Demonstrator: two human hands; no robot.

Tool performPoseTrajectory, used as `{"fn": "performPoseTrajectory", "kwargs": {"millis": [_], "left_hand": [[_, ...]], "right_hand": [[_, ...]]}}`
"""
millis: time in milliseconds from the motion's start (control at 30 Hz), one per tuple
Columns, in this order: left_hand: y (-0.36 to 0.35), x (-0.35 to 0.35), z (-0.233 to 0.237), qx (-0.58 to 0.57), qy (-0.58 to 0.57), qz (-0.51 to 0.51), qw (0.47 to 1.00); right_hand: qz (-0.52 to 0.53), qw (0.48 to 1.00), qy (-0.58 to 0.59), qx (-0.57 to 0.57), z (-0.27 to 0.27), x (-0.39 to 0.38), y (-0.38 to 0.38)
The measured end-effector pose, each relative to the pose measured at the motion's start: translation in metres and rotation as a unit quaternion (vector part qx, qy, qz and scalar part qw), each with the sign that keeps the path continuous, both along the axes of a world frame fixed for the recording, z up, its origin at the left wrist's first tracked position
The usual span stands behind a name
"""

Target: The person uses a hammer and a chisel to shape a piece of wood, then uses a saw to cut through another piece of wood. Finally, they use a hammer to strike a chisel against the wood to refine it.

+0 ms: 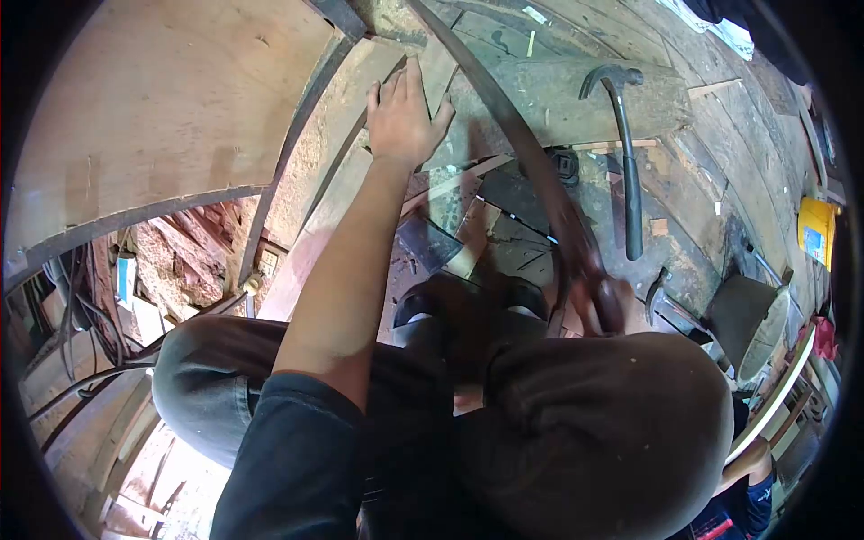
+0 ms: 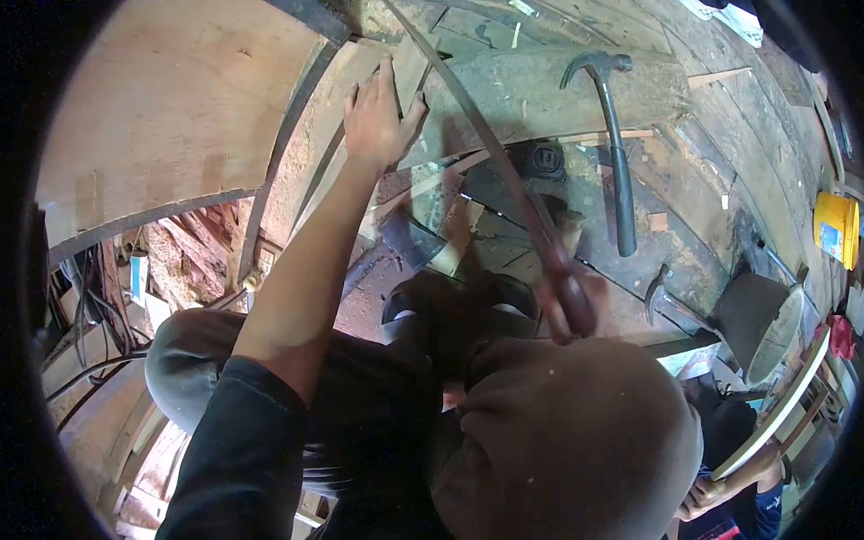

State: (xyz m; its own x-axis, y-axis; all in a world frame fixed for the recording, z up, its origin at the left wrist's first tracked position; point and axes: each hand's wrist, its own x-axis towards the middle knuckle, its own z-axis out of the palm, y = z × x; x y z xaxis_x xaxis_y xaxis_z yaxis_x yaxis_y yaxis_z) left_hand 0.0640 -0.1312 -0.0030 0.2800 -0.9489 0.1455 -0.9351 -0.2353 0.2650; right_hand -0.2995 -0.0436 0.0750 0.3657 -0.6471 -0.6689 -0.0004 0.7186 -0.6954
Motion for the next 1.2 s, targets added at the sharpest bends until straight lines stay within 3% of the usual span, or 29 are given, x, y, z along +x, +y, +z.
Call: {"fn": "performPoseTrajectory", "kwargs": {"millis": [33,67,100,233,367,533,567,633,700,800,933,1000,1033,1067,1200], "left_hand": [[-0.001,0.001,0.001,0.047,-0.008,0.000,0.999],[0.000,0.001,0.002,0.047,-0.009,-0.003,0.999],[-0.001,0.000,0.003,0.045,0.016,0.015,0.999],[-0.002,-0.004,0.002,0.036,0.036,0.037,0.998],[-0.002,-0.005,0.000,0.013,0.037,0.053,0.998],[0.001,-0.002,-0.002,0.000,-0.003,0.013,1.000],[0.002,-0.002,0.000,-0.002,0.007,0.008,1.000],[0.001,0.001,0.000,0.004,0.011,-0.016,1.000],[0.002,0.001,-0.003,-0.012,0.019,-0.027,0.999],[-0.002,0.000,0.002,-0.010,0.024,-0.032,0.999],[0.004,-0.005,-0.003,-0.032,0.047,0.003,0.998],[0.000,-0.005,-0.002,-0.032,0.024,-0.002,0.999],[-0.001,-0.006,0.003,-0.001,0.079,0.031,0.996],[-0.002,-0.005,0.003,0.001,0.079,0.034,0.996],[0.001,-0.005,-0.002,-0.019,0.059,-0.001,0.998]], "right_hand": [[-0.092,0.986,-0.130,0.056,-0.010,0.037,-0.016],[0.006,0.973,-0.038,-0.226,-0.007,0.072,-0.036],[0.101,0.865,0.062,-0.487,0.001,0.108,-0.062],[0.169,0.835,0.065,-0.520,0.000,0.116,-0.074],[0.110,0.895,0.094,-0.422,0.010,0.037,-0.014],[0.195,0.942,0.208,-0.179,0.021,-0.041,0.032],[0.195,0.942,0.211,-0.175,0.019,-0.044,0.032],[0.165,0.929,0.180,-0.280,0.011,-0.012,0.015],[0.132,0.859,0.100,-0.485,-0.005,0.049,-0.021],[0.097,0.865,0.034,-0.491,-0.015,0.126,-0.079],[0.163,0.854,0.047,-0.491,-0.004,0.114,-0.075],[0.115,0.909,0.061,-0.397,-0.001,0.080,-0.047],[0.022,0.896,0.064,-0.439,0.000,0.070,-0.023],[0.167,0.927,0.123,-0.313,0.025,0.035,-0.015],[0.217,0.956,0.146,-0.135,0.025,-0.020,0.039]]}}
